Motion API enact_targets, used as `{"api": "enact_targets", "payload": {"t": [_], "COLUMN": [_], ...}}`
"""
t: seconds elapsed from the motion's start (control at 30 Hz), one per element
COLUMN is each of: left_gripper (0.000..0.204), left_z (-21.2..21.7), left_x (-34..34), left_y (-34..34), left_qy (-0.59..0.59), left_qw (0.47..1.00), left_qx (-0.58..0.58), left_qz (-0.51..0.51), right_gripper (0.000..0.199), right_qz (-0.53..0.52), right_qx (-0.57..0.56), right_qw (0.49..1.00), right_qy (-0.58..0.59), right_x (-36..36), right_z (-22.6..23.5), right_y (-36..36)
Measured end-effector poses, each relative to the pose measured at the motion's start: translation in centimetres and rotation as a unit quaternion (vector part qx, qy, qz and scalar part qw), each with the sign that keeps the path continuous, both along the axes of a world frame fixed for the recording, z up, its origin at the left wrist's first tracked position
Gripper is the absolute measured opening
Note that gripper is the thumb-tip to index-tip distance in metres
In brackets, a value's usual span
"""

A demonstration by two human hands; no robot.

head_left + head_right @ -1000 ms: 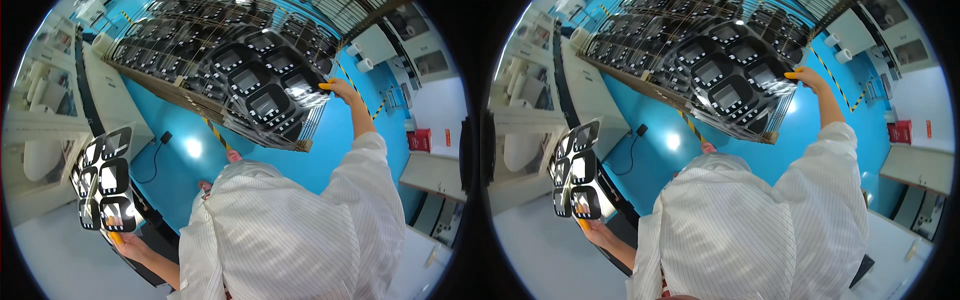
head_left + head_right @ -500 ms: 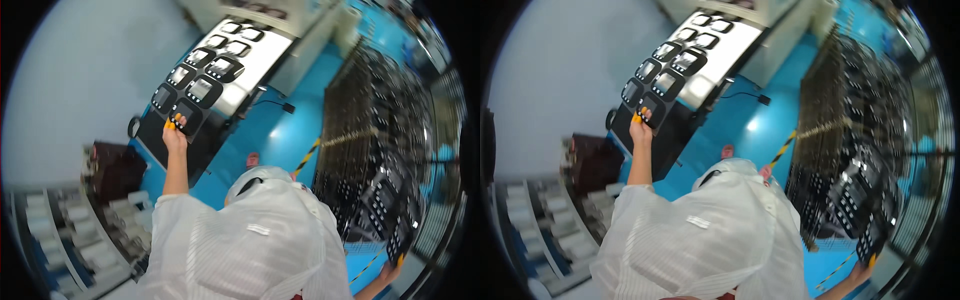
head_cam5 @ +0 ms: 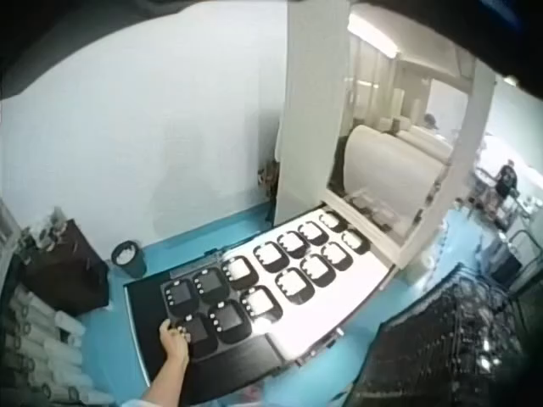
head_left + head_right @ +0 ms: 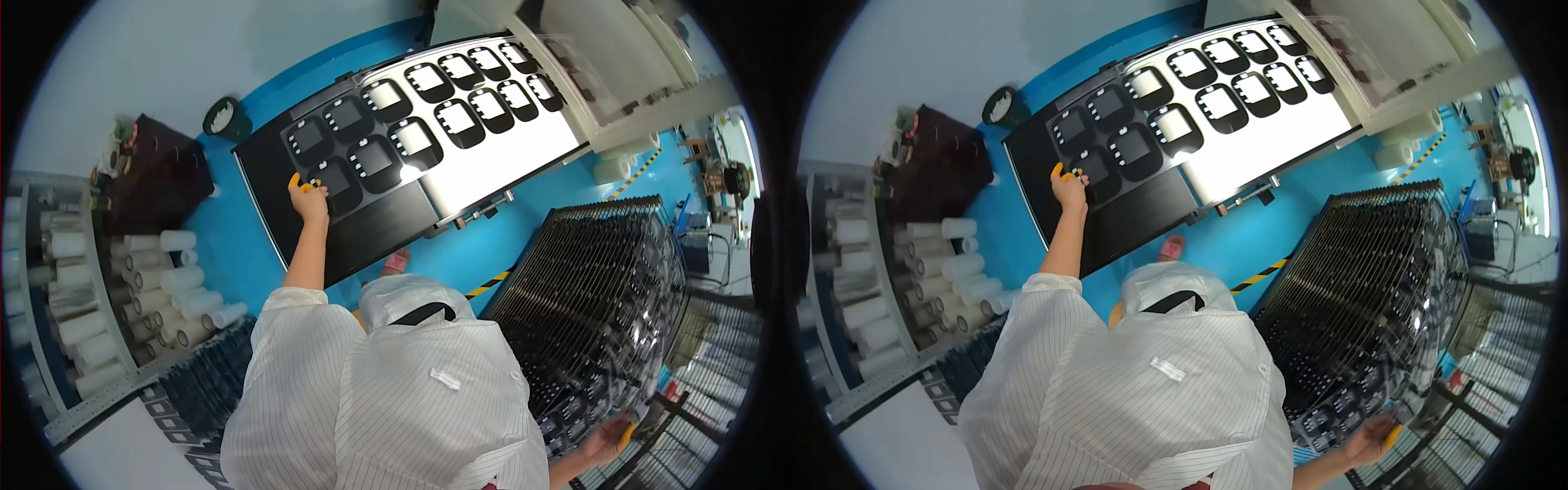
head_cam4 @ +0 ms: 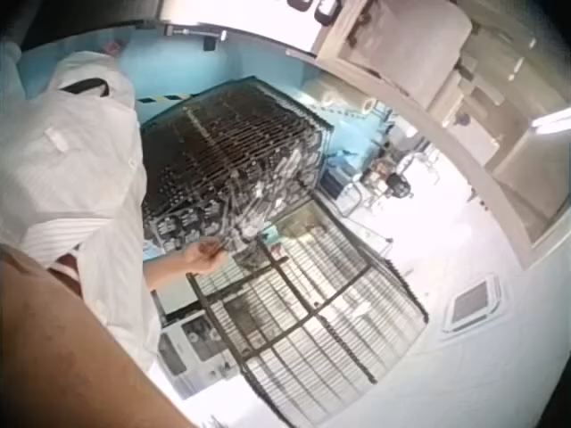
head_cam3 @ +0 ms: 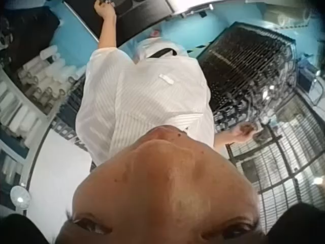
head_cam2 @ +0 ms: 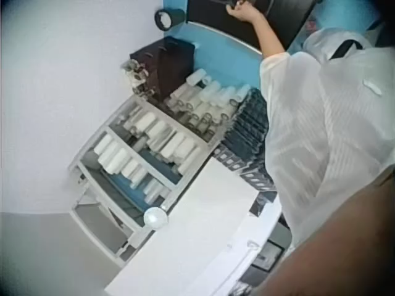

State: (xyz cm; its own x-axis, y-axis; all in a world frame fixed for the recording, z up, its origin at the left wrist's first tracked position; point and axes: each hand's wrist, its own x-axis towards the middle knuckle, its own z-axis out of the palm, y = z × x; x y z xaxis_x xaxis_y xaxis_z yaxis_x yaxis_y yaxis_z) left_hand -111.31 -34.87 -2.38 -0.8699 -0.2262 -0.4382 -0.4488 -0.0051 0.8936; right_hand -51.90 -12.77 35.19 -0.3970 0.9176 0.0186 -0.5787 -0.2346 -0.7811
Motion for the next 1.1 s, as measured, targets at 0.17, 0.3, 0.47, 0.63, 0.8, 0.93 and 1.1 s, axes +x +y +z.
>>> {"api": "enact_targets", "payload": {"t": [0.17, 0.3, 0.47, 0.63, 0.8, 0.93, 1.1], "left_gripper": [0.040, 0.044, 0.041, 0.053, 0.056, 0.054, 0.051], "left_z": [-1.4, 0.5, 2.7, 3.1, 4.3, 4.1, 3.1], "left_x": [2.3, 4.5, 4.8, 4.4, 2.8, 1.3, -0.8], "left_y": [2.3, 3.7, 3.1, 1.2, -0.3, 0.1, 0.5], "left_qy": [0.115, 0.159, 0.149, 0.247, 0.230, 0.261, 0.334], "left_qw": [0.958, 0.942, 0.884, 0.761, 0.665, 0.654, 0.678], "left_qx": [-0.259, -0.286, -0.394, -0.484, -0.538, -0.531, -0.479], "left_qz": [-0.050, -0.078, -0.200, -0.354, -0.464, -0.472, -0.447], "right_gripper": [0.031, 0.030, 0.023, 0.022, 0.023, 0.022, 0.023], "right_qz": [-0.001, -0.006, 0.081, 0.029, -0.013, -0.073, -0.172], "right_qx": [-0.022, -0.086, -0.105, -0.098, -0.074, -0.068, -0.077], "right_qw": [0.999, 0.993, 0.987, 0.993, 0.997, 0.995, 0.979], "right_qy": [0.043, 0.085, 0.093, 0.059, 0.017, -0.002, -0.074], "right_x": [-6.8, -12.4, -19.8, -22.8, -22.7, -23.3, -26.8], "right_z": [-0.9, -1.3, -2.8, -3.0, -2.3, -2.1, -1.8], "right_y": [1.5, 0.4, -1.3, -2.2, -3.1, -3.5, -5.2]}}
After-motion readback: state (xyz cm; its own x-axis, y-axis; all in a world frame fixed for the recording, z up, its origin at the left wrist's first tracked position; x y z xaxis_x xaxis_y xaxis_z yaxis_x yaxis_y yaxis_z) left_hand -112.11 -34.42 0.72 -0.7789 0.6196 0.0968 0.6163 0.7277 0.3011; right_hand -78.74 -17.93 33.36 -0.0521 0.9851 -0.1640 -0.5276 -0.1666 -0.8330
